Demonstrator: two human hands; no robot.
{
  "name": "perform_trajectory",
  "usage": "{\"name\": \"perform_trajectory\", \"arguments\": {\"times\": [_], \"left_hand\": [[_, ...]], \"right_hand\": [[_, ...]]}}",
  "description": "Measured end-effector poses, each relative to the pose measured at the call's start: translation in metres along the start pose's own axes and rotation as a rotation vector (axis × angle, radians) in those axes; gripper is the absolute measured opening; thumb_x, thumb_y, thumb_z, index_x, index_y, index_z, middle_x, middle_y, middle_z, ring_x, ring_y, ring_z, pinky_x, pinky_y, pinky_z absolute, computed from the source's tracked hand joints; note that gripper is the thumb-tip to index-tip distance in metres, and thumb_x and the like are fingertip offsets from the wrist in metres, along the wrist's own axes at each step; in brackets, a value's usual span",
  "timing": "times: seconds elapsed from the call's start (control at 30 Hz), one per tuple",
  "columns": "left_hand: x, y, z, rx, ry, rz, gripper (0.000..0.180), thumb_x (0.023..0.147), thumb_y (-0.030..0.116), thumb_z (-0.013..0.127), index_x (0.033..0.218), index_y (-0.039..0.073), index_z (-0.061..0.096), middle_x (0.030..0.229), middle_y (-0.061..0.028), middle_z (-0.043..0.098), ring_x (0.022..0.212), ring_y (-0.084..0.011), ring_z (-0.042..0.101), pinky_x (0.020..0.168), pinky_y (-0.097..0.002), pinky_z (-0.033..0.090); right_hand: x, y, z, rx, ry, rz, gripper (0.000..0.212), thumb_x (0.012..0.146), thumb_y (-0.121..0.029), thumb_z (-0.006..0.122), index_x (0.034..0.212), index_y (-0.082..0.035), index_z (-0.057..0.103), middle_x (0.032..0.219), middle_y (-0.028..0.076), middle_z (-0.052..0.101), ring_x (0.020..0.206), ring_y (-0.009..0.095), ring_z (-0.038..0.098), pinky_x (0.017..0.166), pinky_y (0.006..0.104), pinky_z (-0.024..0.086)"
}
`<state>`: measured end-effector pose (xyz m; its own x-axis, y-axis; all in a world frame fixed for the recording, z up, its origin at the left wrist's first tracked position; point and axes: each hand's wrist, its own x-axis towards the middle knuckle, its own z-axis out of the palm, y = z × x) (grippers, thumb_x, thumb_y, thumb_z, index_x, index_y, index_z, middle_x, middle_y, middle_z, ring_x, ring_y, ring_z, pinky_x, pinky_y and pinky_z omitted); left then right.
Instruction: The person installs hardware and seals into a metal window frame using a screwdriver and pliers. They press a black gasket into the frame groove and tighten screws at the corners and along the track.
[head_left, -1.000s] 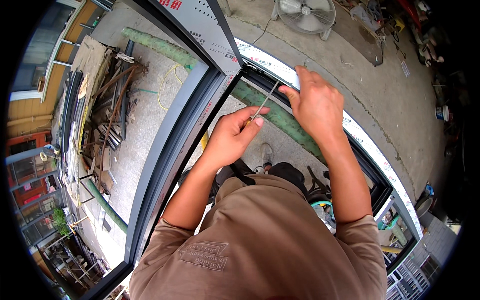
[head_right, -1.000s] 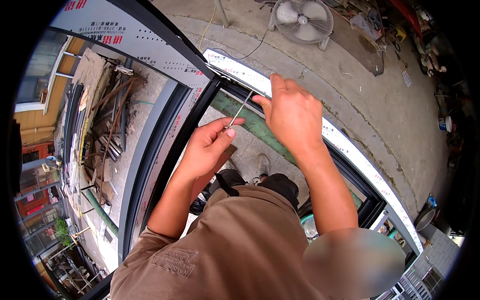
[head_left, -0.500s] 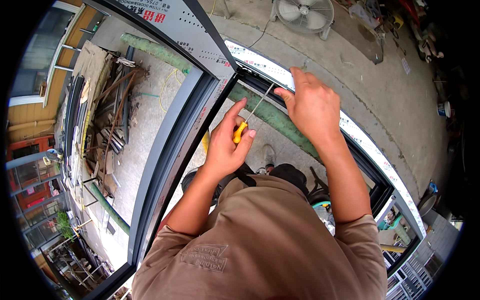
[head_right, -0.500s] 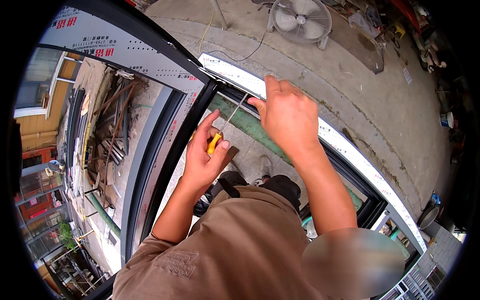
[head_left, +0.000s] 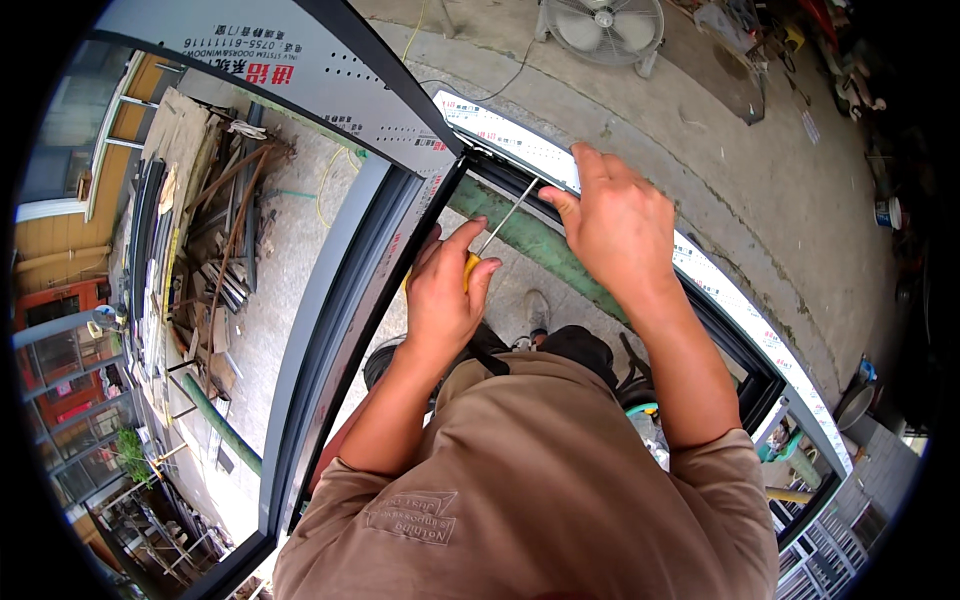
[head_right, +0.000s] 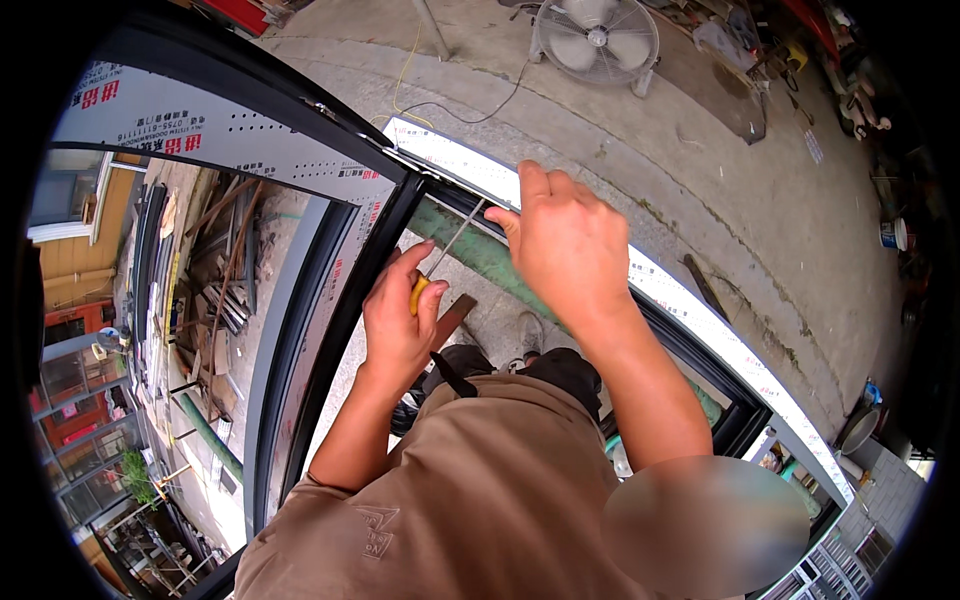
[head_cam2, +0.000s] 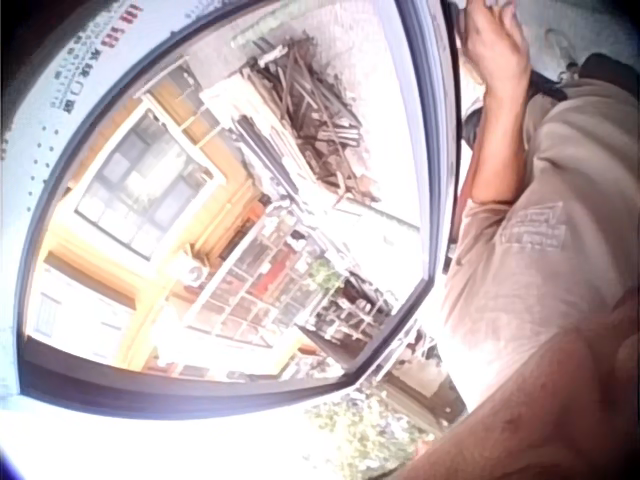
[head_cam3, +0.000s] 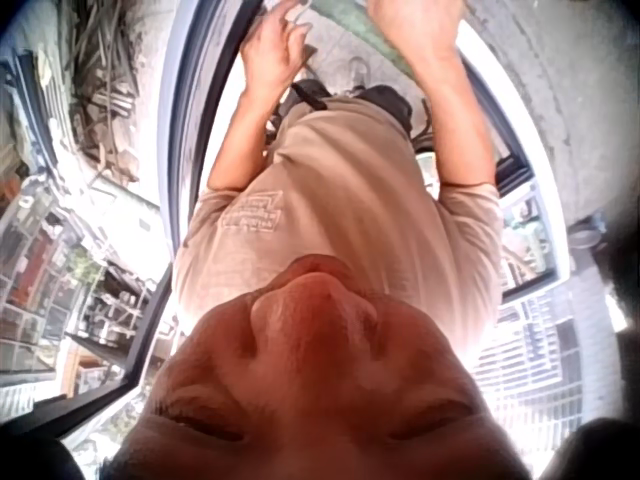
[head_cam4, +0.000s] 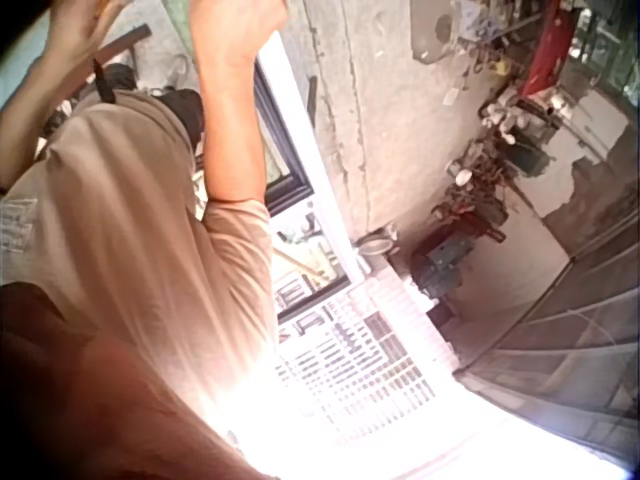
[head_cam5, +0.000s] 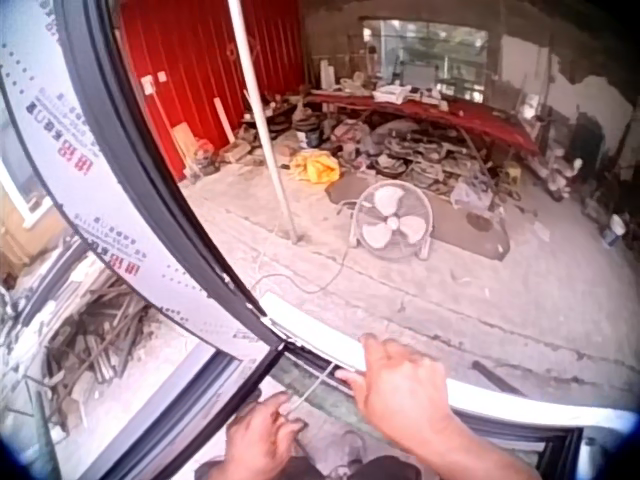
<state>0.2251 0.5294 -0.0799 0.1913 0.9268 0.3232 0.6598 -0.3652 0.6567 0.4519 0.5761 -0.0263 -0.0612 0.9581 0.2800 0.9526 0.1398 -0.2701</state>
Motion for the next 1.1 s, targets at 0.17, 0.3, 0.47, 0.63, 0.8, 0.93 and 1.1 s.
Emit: {"name": "perform_trajectory", "arguments": {"times": [0.17,0.3,0.47,0.63,0.8,0.93,1.1], "left_hand": [[-0.003,-0.005,0.001,0.071,-0.011,0.025,0.031,0.096,0.015,0.082,0.121,0.003,0.069,0.091,-0.0165,0.073,0.082,-0.0389,0.069,0.080,-0.0490,0.056],[-0.001,-0.013,0.004,0.073,-0.091,0.067,0.027,0.097,0.014,0.082,0.118,0.003,0.069,0.090,-0.0165,0.074,0.082,-0.0393,0.071,0.076,-0.0492,0.057],[-0.003,-0.007,0.007,-0.051,-0.109,-0.017,0.022,0.099,0.010,0.078,0.117,0.001,0.069,0.093,-0.0167,0.077,0.079,-0.0385,0.073,0.070,-0.0457,0.059],[-0.005,0.004,0.005,-0.190,-0.119,-0.153,0.014,0.109,0.012,0.068,0.115,-0.001,0.070,0.098,-0.0131,0.079,0.073,-0.0200,0.073,0.068,-0.0330,0.057],[-0.005,0.008,0.003,-0.324,-0.166,-0.280,0.017,0.111,0.015,0.066,0.114,-0.001,0.070,0.085,-0.0061,0.071,0.069,-0.0143,0.064,0.068,-0.0304,0.054],[-0.014,0.010,0.010,-1.009,-0.157,-0.637,0.027,0.117,0.026,0.060,0.114,0.000,0.068,0.071,0.0041,0.051,0.065,-0.0090,0.045,0.069,-0.0294,0.048],[0.005,0.040,-0.014,-1.246,-0.184,-0.926,0.036,0.118,0.037,0.055,0.109,0.004,0.066,0.067,0.0060,0.039,0.062,-0.0073,0.032,0.072,-0.0306,0.041]], "right_hand": [[0.000,0.002,0.000,0.017,0.018,-0.016,0.050,0.091,-0.044,0.083,0.118,-0.004,0.070,0.091,0.011,0.074,0.082,0.033,0.078,0.067,0.0439,0.062],[0.000,0.002,0.002,0.021,0.010,-0.017,0.051,0.089,-0.044,0.084,0.118,-0.004,0.070,0.090,0.011,0.072,0.081,0.032,0.077,0.066,0.0428,0.060],[0.000,0.000,0.003,0.011,0.008,-0.006,0.053,0.087,-0.044,0.085,0.119,-0.004,0.070,0.089,0.010,0.071,0.081,0.029,0.076,0.067,0.0415,0.060],[0.000,-0.002,0.002,0.013,-0.001,0.009,0.057,0.085,-0.043,0.086,0.123,-0.004,0.070,0.089,0.008,0.070,0.082,0.028,0.075,0.067,0.0406,0.060],[0.000,-0.001,0.002,0.025,-0.006,0.009,0.058,0.085,-0.042,0.086,0.124,-0.003,0.070,0.089,0.008,0.069,0.083,0.028,0.075,0.068,0.0406,0.060],[0.001,-0.002,-0.001,0.020,-0.008,0.011,0.058,0.084,-0.042,0.086,0.124,-0.003,0.070,0.090,0.008,0.070,0.083,0.028,0.075,0.068,0.0402,0.060],[-0.001,0.000,0.002,0.028,-0.004,0.012,0.057,0.084,-0.043,0.086,0.122,-0.004,0.070,0.091,0.008,0.069,0.083,0.028,0.075,0.068,0.0400,0.060]]}}
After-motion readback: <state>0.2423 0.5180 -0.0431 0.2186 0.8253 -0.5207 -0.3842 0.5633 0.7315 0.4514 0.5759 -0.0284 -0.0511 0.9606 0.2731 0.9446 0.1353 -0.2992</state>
